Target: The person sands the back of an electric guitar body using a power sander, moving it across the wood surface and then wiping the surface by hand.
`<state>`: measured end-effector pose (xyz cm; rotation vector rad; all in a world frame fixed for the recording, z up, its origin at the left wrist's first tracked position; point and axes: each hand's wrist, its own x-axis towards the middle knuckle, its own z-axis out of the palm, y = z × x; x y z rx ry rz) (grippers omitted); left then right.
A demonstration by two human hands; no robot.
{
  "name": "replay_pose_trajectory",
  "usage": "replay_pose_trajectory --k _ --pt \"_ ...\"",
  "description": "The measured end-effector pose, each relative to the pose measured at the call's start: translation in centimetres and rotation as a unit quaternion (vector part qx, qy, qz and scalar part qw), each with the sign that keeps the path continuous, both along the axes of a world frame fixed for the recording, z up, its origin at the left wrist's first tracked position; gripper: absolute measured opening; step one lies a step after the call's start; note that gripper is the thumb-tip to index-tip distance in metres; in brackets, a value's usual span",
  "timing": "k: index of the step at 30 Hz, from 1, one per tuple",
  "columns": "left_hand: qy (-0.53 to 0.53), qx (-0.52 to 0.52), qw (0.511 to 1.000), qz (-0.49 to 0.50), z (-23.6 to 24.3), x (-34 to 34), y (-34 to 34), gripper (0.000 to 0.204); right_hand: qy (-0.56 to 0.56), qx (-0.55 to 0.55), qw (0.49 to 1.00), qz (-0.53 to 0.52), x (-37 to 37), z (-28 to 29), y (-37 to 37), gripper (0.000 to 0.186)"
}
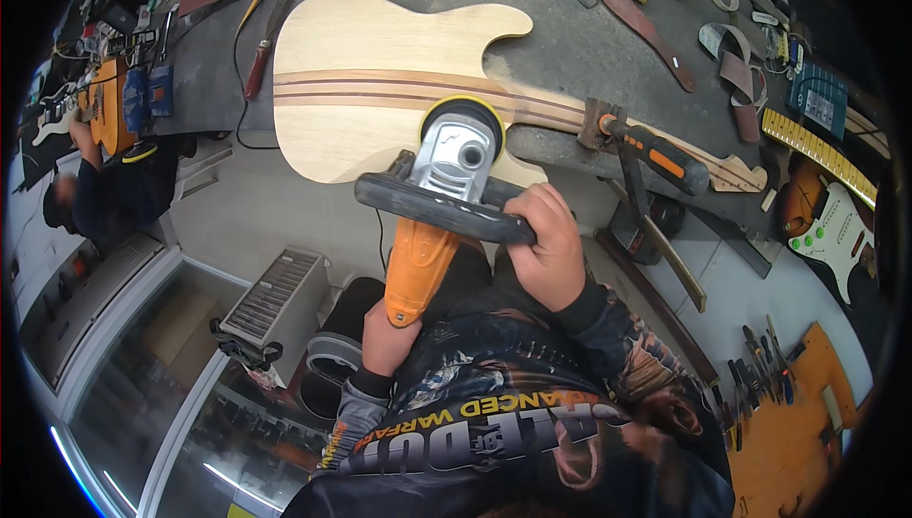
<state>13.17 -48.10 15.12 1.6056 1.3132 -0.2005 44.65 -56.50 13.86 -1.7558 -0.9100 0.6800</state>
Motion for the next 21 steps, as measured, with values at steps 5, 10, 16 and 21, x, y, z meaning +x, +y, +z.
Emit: replay_pose_trajectory --k 5,10,16,21 --pt "-0.005 -0.010 1.000 0.007 0.1 -0.8 0.2 0.029 -0.003 0.000 1.000 0.016 -1.2 -0.4 0.9 0.035" --pt "0.004 -0.001 0.999 0.041 -0.2 -1.7 0.5 0.028 0.001 0.003 1.000 0.031 -2.1 -0.9 3.0 0.040" --pt "0.009 -0.019 1.000 -0.022 0.0 -1.9 -0.5 0.032 0.003 -0.018 1.000 0.009 -1.7 -0.2 -2.1 0.036" --pt "0.010 -0.028 0.999 -0.034 0.3 -2.3 -0.6 0.033 0.007 -0.019 1.000 -0.014 -2.7 -0.1 -3.2 0.035"
